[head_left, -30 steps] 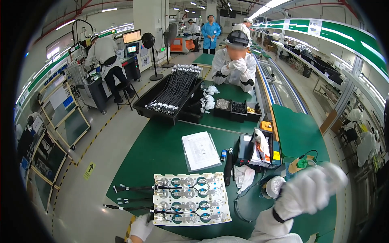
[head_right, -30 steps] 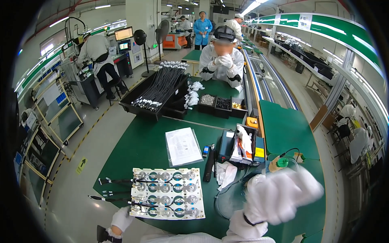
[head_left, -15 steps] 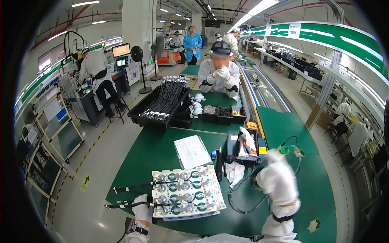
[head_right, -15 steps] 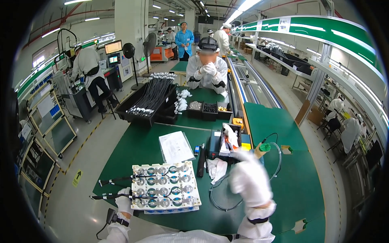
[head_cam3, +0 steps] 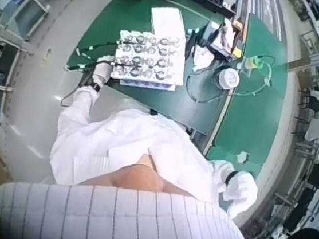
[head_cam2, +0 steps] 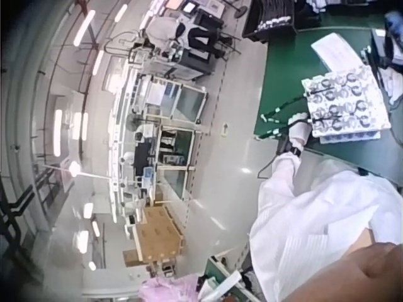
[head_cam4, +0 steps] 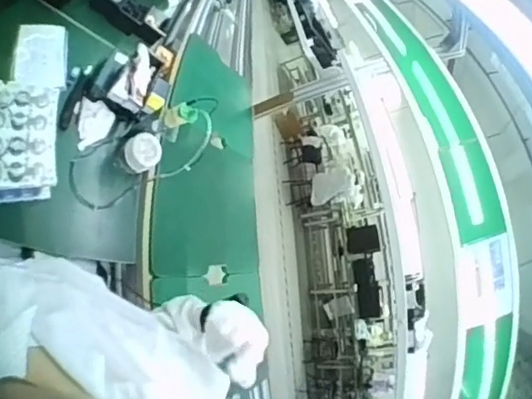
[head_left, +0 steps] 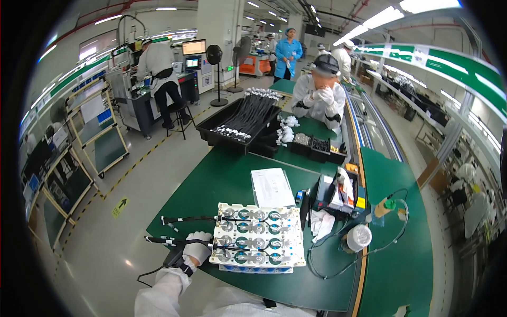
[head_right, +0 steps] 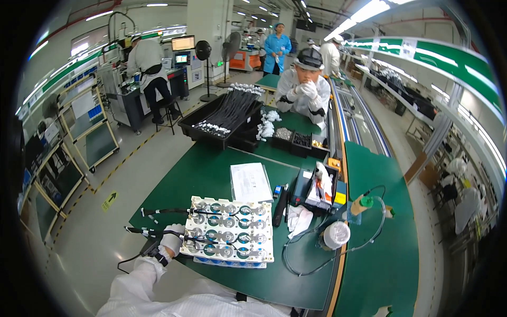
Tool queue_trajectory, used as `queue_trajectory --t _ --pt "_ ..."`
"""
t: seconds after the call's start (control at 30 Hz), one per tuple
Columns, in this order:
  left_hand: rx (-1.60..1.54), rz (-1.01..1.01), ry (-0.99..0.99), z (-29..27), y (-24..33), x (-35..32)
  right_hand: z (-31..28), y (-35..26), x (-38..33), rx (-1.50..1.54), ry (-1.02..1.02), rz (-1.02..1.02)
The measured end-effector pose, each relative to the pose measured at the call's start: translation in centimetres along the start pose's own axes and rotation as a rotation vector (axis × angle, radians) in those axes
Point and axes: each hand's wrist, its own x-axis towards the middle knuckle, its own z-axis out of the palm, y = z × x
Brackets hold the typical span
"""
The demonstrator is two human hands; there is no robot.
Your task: The person tightens nuts on a battery module with a torque wrench, marks them with a pen, and applies sealant to the connections using a dispenser. They then flip the module over, press the wiring into place by hand, and point at a document.
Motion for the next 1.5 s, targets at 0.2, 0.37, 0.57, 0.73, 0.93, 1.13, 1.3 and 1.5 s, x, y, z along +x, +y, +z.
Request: queue_trajectory --t 0.2,0.37,0.57,0.73,0.93,1.13,1.3,1.5 --pt "-0.023 -0.172 -0.028 0.3 2.8 -5.0 3.1 7.1 -6.8 -0.094 0.810 1.397" --pt "0.046 -0.439 0.078 1.1 4.1 -8.5 3.7 18.0 -10.9 -0.646 -0.166 1.503" --pt "-0.396 -0.561 -0.150 -4.4 5.3 -10.6 2.7 22.4 -16.9 -0.347 0.264 1.330" --pt "-0.695 -0.639 0.173 3.1 4.8 -11.8 0.3 23.4 -10.0 -0.362 0.220 1.698" --pt "-1.636 -0.625 -0.353 -4.0 -1.0 -10.9 -3.1 24.6 3.5 0.277 0.899 0.712" --pt "-0.990 0.037 -0.352 -2.3 -8.3 -8.7 -3.6 22.3 -0.6 -0.037 0.808 0.857" --pt "-1.907 -0.504 -0.112 -4.5 -0.5 -7.2 3.1 23.6 -16.0 -0.205 0.696 1.503" --pt "-0.797 -0.151 -0.164 -4.0 -1.5 -4.8 11.2 25.7 -9.5 -0.294 0.601 1.158"
